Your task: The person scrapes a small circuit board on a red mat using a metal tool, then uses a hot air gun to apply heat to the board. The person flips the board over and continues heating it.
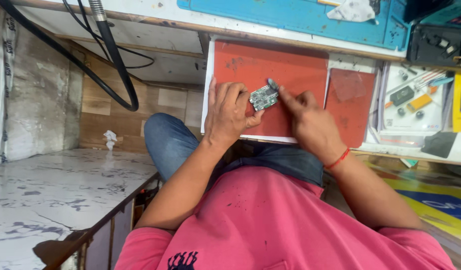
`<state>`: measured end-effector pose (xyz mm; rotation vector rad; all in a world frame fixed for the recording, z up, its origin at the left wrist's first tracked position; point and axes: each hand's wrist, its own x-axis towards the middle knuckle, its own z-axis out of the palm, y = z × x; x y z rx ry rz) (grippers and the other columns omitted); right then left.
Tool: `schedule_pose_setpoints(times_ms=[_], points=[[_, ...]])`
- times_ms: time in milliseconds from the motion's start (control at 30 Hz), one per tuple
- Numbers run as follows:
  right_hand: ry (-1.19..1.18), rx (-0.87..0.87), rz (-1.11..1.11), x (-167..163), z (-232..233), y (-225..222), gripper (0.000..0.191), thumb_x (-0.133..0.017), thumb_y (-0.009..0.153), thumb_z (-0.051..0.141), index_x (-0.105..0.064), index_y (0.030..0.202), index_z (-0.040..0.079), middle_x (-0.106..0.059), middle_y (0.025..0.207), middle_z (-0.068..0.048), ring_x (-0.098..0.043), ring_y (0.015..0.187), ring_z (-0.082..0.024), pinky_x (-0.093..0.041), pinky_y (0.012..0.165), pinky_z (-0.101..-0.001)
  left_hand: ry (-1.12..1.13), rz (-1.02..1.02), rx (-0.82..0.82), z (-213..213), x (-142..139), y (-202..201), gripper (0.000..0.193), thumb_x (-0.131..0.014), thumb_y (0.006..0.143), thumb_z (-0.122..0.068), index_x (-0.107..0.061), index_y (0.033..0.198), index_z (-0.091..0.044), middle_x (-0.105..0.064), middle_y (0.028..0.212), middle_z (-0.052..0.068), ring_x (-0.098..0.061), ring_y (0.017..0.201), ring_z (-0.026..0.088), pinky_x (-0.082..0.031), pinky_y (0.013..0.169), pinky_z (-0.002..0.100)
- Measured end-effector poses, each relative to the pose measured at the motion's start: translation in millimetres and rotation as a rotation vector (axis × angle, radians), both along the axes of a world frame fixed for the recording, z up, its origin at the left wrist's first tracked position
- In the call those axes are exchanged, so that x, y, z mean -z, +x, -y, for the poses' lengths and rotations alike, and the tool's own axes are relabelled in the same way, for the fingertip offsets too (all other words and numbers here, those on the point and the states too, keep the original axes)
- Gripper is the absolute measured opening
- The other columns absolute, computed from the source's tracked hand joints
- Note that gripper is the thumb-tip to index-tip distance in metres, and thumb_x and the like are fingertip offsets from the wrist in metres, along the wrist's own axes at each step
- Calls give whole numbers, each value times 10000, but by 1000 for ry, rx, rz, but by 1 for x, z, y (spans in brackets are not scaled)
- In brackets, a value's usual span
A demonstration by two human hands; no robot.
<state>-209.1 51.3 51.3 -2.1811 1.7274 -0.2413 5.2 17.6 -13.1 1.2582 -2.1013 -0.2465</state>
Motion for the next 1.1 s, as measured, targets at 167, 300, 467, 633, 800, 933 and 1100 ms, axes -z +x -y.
schedule_pose_setpoints(times_ms=[167,300,467,633,800,933,1100], points=[[47,-47,12,-3,0,0,613,-509,895,17,-550,1479,198,-629,1104,-198,-679,812,-422,-565,694,-489,15,23,9,-1,-1,-1,475,-891,713,-355,-693,1005,-36,-567,1086,49,-560,1067,261,-318,1173,638],[103,-31,-9,2,-2,-4,599,-508,906,28,-528,1488,168,-618,1085,-228,-670,773,-449,-557,681,-508,16,-12,-7,-2,-3,-1,502,-897,677,-354,-707,1018,-39,-559,1072,53,-561,1051,256,-330,1170,615],[58,-10,-10,14,-4,2,644,-480,889,2,-505,1517,142,-600,1143,-238,-656,815,-455,-548,695,-513,36,-29,-15,-4,-6,-2,468,-903,689,-332,-703,1009,-56,-565,1078,38,-570,1068,245,-335,1190,592],[48,-6,-21,13,-10,3,611,-493,910,33,-513,1501,188,-602,1093,-211,-668,833,-427,-556,699,-514,27,-40,-33,-2,-11,0,461,-908,645,-331,-707,964,-66,-578,1052,50,-571,1043,260,-331,1158,603],[65,-22,12,9,-17,-1,673,-481,873,-18,-495,1518,175,-613,1131,-215,-653,818,-447,-558,680,-519,17,-15,-10,-3,-11,-1,445,-916,673,-308,-699,971,-58,-573,1068,57,-562,1051,279,-338,1175,586],[88,-5,-9,7,-16,0,638,-485,897,0,-522,1503,197,-612,1105,-202,-665,805,-432,-558,688,-519,36,-53,-32,-6,-9,-1,440,-919,683,-318,-699,974,-72,-571,1063,43,-571,1057,256,-332,1185,582],[77,-42,-25,9,-9,1,624,-499,887,17,-536,1488,183,-610,1083,-202,-669,763,-422,-557,647,-509,54,-33,-18,-5,-8,0,447,-911,678,-318,-712,993,-70,-572,1062,45,-565,1059,266,-333,1190,566]])
